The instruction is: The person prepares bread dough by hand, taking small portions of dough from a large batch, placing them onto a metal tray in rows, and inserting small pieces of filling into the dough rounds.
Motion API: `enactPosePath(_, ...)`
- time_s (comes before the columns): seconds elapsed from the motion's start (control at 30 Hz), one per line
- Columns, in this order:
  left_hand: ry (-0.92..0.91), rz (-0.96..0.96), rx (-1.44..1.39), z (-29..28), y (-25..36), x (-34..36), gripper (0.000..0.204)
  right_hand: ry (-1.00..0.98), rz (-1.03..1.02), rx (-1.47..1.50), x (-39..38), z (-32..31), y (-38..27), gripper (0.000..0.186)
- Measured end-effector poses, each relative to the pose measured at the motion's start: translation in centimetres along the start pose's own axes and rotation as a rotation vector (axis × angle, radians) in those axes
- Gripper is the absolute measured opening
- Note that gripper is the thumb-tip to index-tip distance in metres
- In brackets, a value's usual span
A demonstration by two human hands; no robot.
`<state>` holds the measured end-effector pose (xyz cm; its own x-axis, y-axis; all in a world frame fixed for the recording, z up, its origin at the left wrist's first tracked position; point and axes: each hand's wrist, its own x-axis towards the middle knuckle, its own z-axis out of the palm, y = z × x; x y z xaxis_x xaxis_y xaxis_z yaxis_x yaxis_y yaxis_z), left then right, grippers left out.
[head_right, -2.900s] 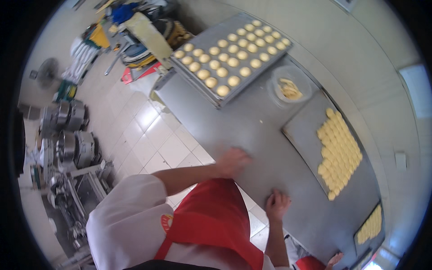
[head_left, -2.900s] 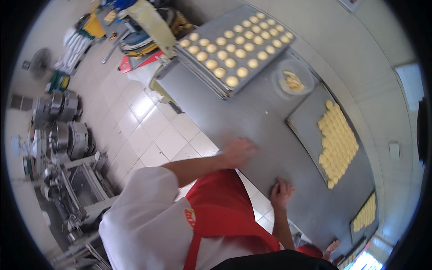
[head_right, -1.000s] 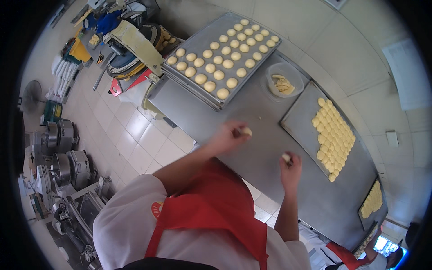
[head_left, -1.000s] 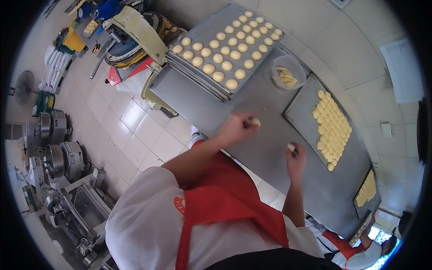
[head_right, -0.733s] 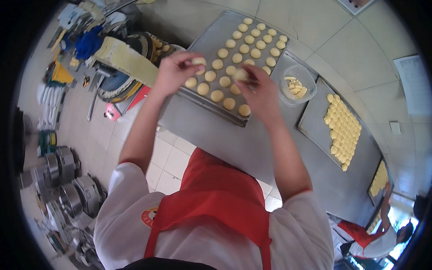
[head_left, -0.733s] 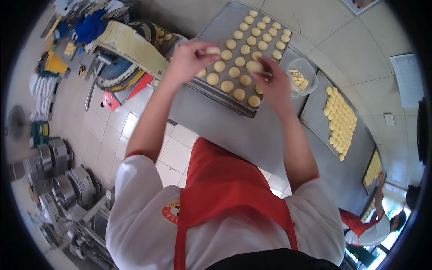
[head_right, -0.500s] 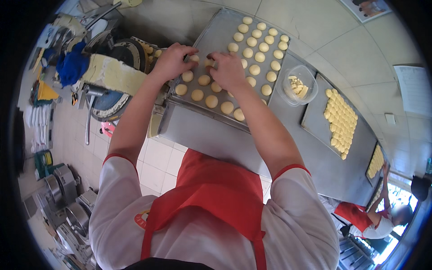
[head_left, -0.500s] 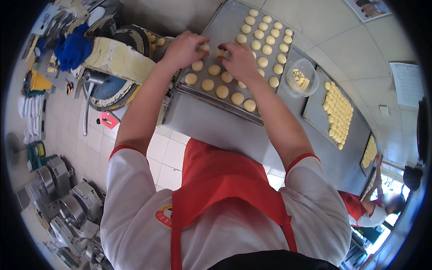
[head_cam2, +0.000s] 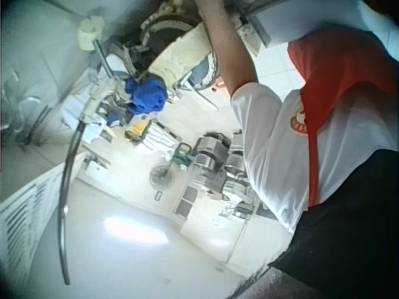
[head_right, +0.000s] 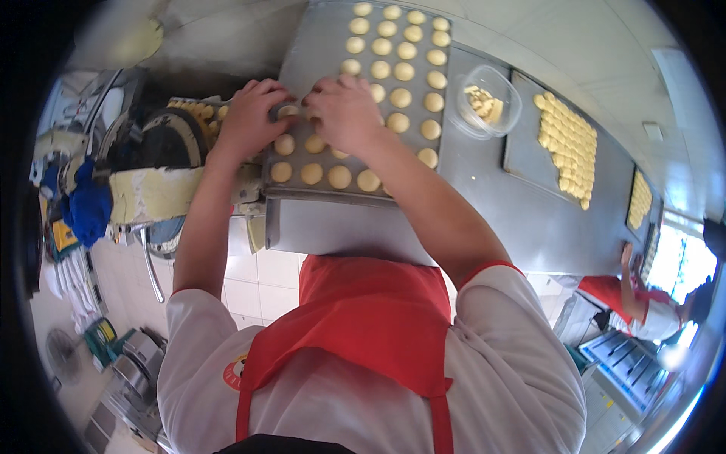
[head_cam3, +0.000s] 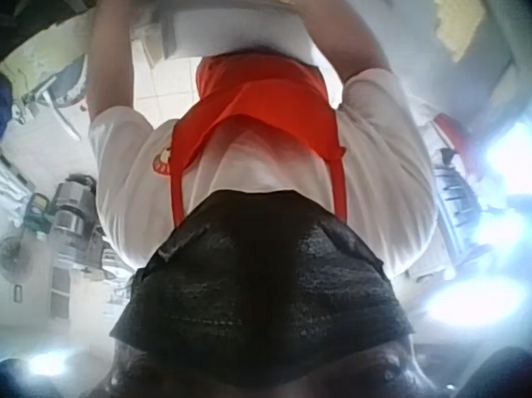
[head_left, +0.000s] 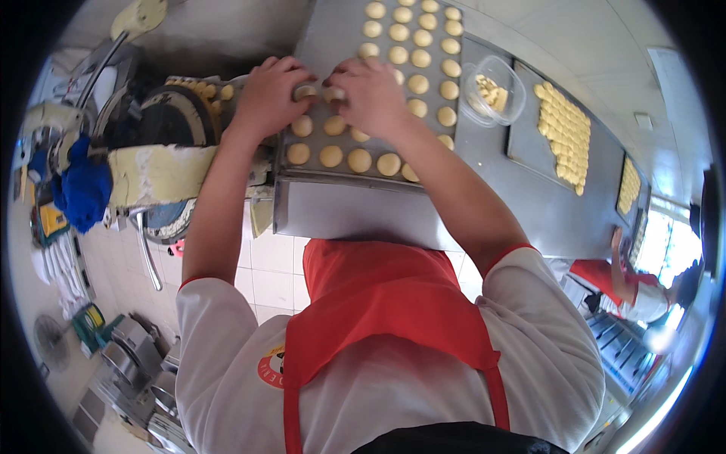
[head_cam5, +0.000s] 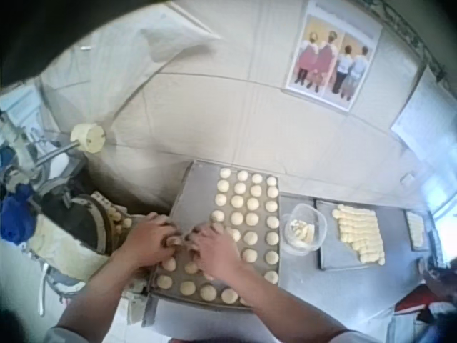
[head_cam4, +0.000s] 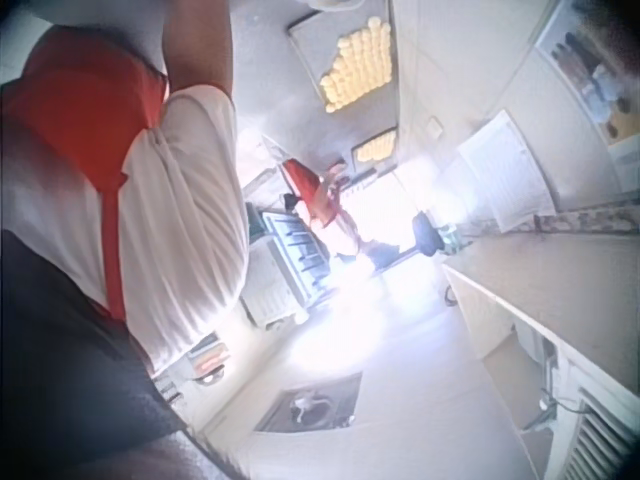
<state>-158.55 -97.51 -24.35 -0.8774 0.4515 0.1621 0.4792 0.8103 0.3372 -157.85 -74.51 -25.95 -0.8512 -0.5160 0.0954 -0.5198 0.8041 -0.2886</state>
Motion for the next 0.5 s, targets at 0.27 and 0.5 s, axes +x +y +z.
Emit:
enactPosePath(0.27, 0.32, -0.084, -0.153, -3.9, 3.7, -2.9, 0.043, 0.537, 0.095, 0.203, -7.5, -6.7, 8.8, 0.029)
enactPosePath(0.5, 0.508, -0.154, -0.387, -0.1, 17.7, -5.2, 0.036, 0.418, 0.819, -0.193, -18.7, -6.8, 42.7, 0.046)
